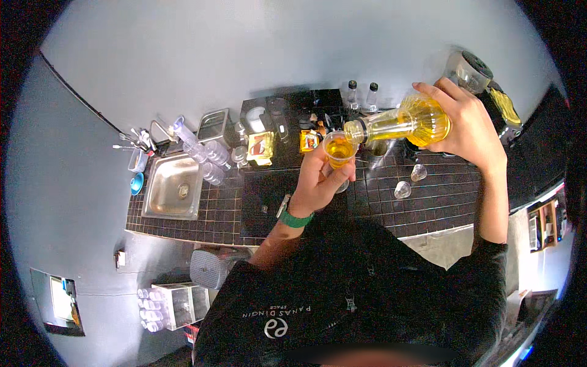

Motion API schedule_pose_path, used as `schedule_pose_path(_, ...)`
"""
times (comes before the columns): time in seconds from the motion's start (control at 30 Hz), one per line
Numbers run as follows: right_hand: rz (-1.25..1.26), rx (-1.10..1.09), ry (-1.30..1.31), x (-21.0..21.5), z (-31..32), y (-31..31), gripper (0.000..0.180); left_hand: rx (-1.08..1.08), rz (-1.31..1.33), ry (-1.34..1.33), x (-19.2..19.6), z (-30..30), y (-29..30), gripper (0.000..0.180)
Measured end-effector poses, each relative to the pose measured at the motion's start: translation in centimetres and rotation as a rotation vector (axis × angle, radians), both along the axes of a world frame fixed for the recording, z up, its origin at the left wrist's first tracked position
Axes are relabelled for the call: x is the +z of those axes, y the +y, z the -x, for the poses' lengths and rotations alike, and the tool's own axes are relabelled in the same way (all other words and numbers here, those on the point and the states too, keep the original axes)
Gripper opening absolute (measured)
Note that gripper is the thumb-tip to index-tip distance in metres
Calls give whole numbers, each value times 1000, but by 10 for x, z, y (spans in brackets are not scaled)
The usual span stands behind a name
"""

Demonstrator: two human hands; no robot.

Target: Preparing a drink by measuring liquid ingredients, using a handheld frother, and mixing in a shaker.

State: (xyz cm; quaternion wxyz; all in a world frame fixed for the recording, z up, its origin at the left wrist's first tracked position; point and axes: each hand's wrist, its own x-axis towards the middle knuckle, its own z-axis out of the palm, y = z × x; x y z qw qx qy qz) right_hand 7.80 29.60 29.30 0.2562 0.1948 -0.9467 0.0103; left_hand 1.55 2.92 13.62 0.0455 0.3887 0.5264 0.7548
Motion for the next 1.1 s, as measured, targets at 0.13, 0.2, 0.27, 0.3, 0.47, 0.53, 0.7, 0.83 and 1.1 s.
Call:
schedule_pose_path(0.13,11,12,7,-2,1,1,77,5,-35,-9,-2,-1,2,47)
schedule_pose_path(0.2,9,6,1,-1,0,0,77,3,-24,-6,-3,0,1,47)
schedule_pose_path(0.27,7,0,-5,1,-1,-1,76,1,-13,-2,-6,2,-2,47)
schedule_pose_path(0.3,6,3,-9,1,-1,-1,76,-47,-23,14,-10,6,-3,43)
schedule_pose_path(0.47,3,21,25,0,-1,-4,75,-73,-66,23,-7,2,-5,39)
schedule_pose_path(0.53,1,16,16,0,-2,-6,75,-83,-78,35,-9,3,-5,37)
schedule_pose_path(0.7,2,28,13,0,0,-10,75,-64,-64,52,-8,1,-10,36)
schedule_pose_path(0.83,-10,8,1,2,-1,-13,75,-66,-66,62,-9,1,-12,38)
schedule_pose_path(1.1,-12,30,2,3,-1,-14,80,-47,-21,-4,-5,-3,-14,44)
